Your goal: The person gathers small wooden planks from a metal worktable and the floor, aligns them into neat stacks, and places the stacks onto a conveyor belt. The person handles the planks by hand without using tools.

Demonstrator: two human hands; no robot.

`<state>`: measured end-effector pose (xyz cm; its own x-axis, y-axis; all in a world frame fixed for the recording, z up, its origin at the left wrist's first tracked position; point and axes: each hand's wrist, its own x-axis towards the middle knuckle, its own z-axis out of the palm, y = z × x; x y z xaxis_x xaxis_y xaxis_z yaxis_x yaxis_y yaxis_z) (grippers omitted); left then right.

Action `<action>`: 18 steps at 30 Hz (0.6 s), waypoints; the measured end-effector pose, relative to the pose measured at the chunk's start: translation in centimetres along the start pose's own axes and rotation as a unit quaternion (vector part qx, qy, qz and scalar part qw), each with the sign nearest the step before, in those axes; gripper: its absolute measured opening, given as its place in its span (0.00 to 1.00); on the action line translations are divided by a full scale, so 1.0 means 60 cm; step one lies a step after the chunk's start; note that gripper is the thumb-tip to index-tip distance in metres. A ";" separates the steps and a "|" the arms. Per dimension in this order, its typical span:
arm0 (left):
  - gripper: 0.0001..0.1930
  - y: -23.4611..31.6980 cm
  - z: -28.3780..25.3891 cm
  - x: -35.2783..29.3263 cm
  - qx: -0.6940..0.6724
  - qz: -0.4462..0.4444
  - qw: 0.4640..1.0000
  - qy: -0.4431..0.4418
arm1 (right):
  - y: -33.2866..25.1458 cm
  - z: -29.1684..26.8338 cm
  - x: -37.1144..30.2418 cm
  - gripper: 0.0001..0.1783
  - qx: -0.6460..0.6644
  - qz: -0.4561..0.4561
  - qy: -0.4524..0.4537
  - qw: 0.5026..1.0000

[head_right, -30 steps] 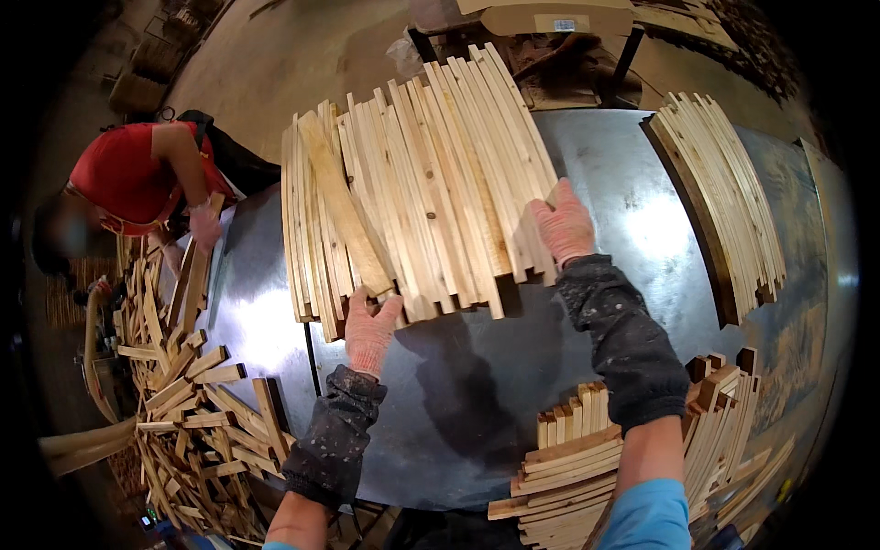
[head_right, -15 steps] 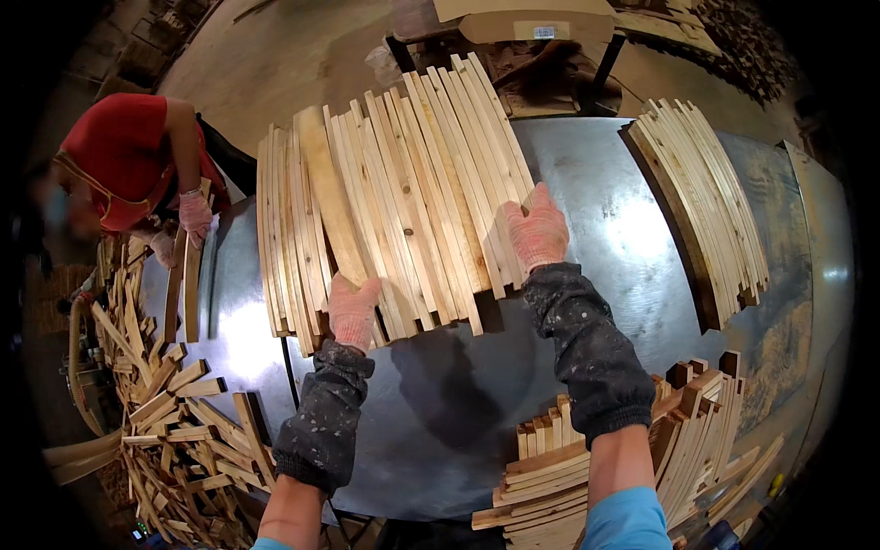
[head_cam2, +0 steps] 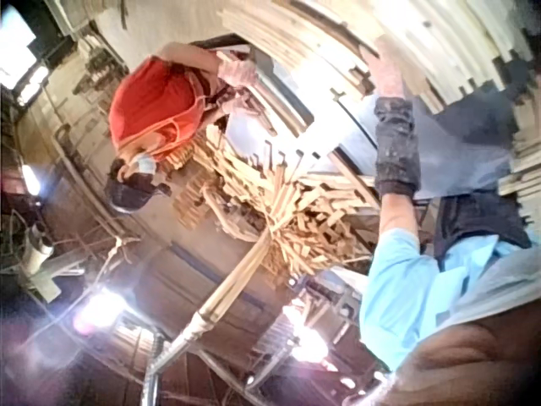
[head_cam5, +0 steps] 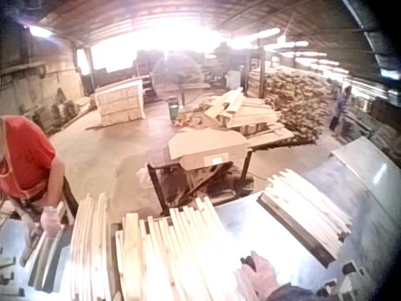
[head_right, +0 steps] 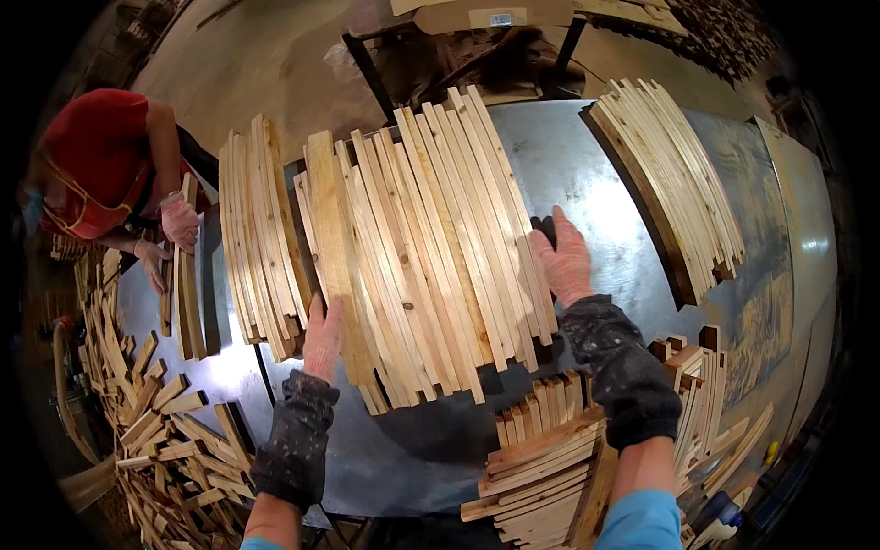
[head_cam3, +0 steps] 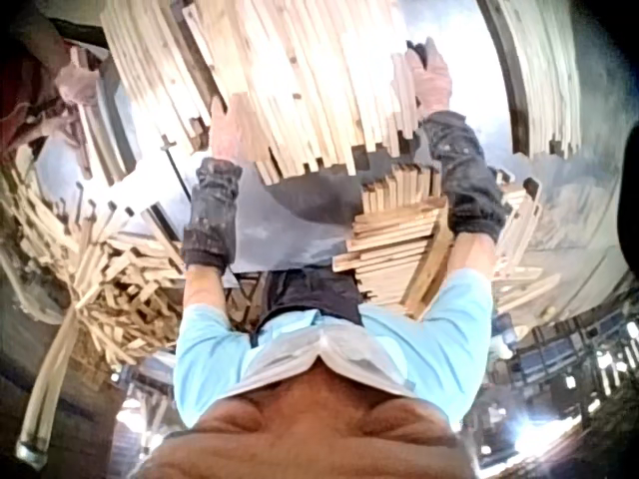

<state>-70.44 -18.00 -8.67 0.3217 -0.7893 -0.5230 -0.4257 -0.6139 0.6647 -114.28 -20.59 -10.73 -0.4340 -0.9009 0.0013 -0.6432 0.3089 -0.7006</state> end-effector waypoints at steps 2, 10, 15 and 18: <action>0.51 0.005 -0.002 0.029 -0.030 0.019 0.996 -0.085 | -0.003 0.023 -0.007 0.44 -0.149 -0.035 -0.109 0.982; 0.59 0.003 0.007 0.027 -0.253 -0.005 0.953 -0.168 | -0.042 -0.007 -0.005 0.56 0.271 0.181 -0.247 0.913; 0.55 -0.005 -0.015 0.037 -0.326 0.004 0.926 -0.191 | -0.086 0.001 0.005 0.62 0.260 0.229 -0.265 0.900; 0.54 -0.003 -0.037 0.042 -0.314 0.000 0.928 -0.203 | -0.112 -0.016 -0.002 0.61 0.252 0.248 -0.270 0.895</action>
<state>-67.68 -19.89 -8.93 -0.0774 -0.7996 -0.5955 0.1909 -0.5981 0.7784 -110.53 -22.23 -5.34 -0.1308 -0.7490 -0.6496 -0.0296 0.6579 -0.7526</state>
